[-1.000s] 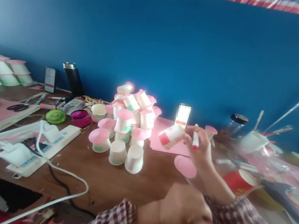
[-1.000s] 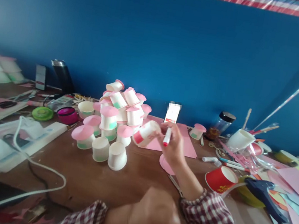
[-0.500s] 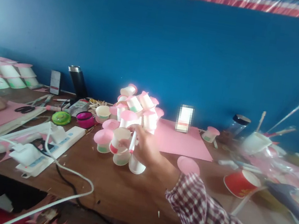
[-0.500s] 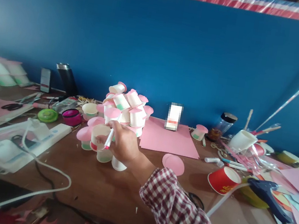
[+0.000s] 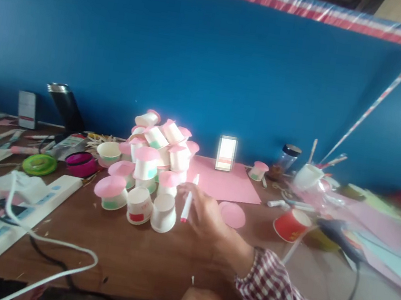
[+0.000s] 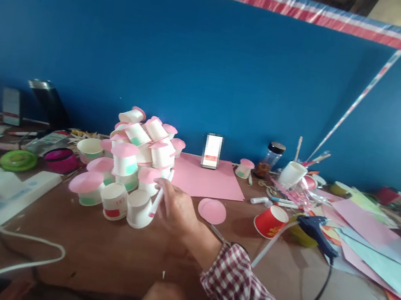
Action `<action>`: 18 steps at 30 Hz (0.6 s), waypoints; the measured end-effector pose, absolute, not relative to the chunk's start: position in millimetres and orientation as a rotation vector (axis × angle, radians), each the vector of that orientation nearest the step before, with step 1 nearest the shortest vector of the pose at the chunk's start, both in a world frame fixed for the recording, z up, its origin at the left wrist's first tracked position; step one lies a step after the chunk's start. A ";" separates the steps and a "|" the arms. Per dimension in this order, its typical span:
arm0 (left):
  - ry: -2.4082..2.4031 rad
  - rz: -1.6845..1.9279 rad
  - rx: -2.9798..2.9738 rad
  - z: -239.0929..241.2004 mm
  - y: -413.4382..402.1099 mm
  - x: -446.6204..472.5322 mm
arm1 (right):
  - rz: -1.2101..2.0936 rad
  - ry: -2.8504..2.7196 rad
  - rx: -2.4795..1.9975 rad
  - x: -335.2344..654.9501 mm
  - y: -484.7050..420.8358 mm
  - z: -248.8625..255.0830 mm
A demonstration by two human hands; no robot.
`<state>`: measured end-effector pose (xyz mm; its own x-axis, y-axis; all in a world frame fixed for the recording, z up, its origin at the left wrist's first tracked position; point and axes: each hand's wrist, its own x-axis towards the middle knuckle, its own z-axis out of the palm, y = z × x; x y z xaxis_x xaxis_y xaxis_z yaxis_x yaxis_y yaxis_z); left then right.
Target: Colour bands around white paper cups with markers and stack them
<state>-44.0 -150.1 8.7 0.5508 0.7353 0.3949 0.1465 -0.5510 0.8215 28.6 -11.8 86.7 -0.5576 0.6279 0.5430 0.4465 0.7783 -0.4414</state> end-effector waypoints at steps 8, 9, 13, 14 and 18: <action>1.180 1.300 1.162 46.7 -95.2 -25.6 | 0.139 -2.295 -1.170 121.2 -25.7 86.7; 1.122 1.297 1.126 51.6 -84.6 -20.3 | 0.138 -2.341 -1.215 126.1 -27.0 89.7; 0.914 1.142 1.094 60.7 -44.4 0.7 | 0.182 -2.472 -1.250 138.7 -27.4 99.5; 0.862 1.132 1.091 60.5 -35.3 4.2 | 0.197 -2.482 -1.251 142.3 -26.3 100.6; 0.935 1.380 0.935 55.1 -4.4 4.4 | 0.204 -2.441 -1.300 161.7 -22.3 98.5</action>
<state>4.4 -4.4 55.1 -0.0151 0.9998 0.0099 -0.3614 -0.0147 0.9323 161.7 -22.3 98.5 -0.5082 0.8241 0.2502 0.7712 0.5648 -0.2938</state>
